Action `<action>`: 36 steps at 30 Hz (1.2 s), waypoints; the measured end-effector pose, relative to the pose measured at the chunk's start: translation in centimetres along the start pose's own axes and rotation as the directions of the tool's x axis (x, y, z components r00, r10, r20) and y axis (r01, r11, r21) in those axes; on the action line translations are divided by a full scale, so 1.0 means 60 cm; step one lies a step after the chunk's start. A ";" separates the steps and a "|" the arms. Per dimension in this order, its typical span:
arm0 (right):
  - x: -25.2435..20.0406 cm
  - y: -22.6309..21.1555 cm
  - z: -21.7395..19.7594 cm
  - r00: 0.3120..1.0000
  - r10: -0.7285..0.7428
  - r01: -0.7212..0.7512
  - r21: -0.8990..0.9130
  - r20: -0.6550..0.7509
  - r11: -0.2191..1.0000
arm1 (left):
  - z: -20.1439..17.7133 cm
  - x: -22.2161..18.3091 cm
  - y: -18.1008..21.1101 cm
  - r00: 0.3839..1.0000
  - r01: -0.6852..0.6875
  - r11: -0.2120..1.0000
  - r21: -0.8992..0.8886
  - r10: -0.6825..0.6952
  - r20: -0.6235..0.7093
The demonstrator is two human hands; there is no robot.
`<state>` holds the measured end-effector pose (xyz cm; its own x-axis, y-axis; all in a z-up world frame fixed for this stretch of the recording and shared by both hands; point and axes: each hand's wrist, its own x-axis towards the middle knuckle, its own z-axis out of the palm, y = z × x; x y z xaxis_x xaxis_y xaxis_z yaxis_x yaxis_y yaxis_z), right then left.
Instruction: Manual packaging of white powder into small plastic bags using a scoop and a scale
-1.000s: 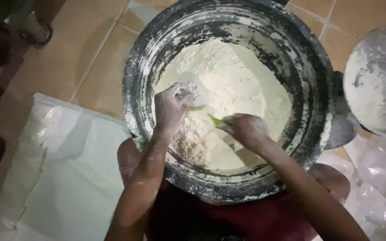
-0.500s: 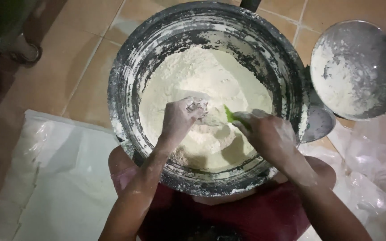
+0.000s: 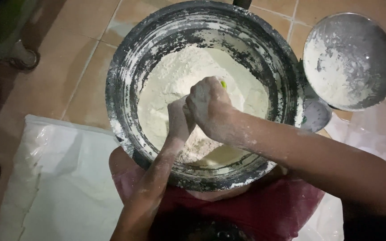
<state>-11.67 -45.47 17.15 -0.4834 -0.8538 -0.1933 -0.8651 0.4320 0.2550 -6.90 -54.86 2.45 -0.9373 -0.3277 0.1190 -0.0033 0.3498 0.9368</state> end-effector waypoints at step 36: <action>-0.270 0.083 0.047 0.679 0.567 -0.702 0.186 0.466 0.687 | -0.007 0.008 -0.020 0.974 0.061 0.998 0.005 -0.061 0.216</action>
<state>-8.52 -28.67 18.88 -0.8814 -0.1990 -0.4284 -0.2801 0.9505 0.1346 -7.20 -55.80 1.48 -0.9885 -0.1510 -0.0123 -0.0627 0.3338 0.9405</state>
